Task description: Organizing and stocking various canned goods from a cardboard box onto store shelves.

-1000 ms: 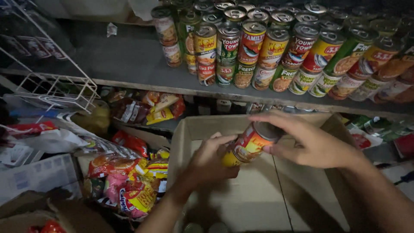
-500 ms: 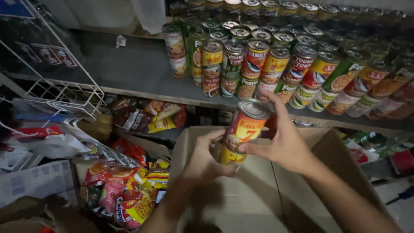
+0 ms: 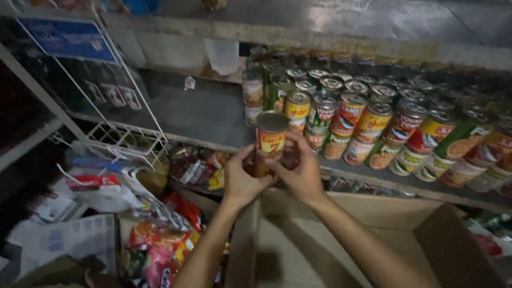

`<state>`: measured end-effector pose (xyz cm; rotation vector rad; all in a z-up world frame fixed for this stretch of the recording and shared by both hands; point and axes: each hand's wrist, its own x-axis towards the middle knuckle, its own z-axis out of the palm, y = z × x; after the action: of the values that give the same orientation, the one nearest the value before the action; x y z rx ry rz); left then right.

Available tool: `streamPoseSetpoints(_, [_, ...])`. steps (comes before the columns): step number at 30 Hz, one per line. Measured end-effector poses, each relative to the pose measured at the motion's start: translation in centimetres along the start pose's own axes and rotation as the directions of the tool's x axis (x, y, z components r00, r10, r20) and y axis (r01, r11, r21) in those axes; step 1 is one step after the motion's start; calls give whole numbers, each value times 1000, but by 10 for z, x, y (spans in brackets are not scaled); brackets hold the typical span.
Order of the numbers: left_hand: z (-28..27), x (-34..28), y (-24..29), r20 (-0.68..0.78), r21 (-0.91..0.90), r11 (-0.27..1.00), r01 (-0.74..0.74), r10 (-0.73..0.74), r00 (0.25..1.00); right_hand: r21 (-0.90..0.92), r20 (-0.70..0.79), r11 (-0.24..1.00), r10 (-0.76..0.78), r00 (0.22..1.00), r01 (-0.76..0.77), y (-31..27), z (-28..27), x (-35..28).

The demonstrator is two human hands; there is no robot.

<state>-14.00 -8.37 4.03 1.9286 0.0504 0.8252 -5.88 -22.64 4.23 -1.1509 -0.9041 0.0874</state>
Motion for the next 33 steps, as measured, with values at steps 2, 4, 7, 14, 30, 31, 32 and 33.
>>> streamPoseSetpoints(2, [1, 18, -29, -33, -67, 997, -47, 45, 998, -33, -49, 999, -8, 999, 6, 26, 8, 16])
streamPoseSetpoints(4, [-2, 33, -46, -66, -128, 987, -94, 86, 994, -60, -97, 998, -15, 995, 9, 50, 17, 31])
streamPoseSetpoints(7, [-6, 61, -55, -74, -122, 990, -64, 55, 996, -236, -185, 971, -85, 979, 39, 75, 23, 58])
streamPoseSetpoints(14, [-1, 94, -91, -38, -156, 975, -158, 154, 987, -249, -254, 967, -112, 961, 47, 91, 34, 81])
streamPoseSetpoints(30, [14, 100, -104, -66, -218, 972, -92, 79, 995, -536, -504, 840, -234, 831, -88, 146, 43, 79])
streamPoseSetpoints(31, [13, 100, -96, -68, -219, 971, -95, 82, 994, -537, -503, 839, -237, 831, -86, 146, 45, 77])
streamPoseSetpoints(32, [13, 99, -88, -42, -249, 966, -73, 64, 997, -621, -463, 783, -315, 829, -49, 147, 46, 75])
streamPoseSetpoints(33, [11, 99, -80, -11, -276, 960, -51, 49, 999, -696, -419, 718, -388, 821, -16, 148, 48, 72])
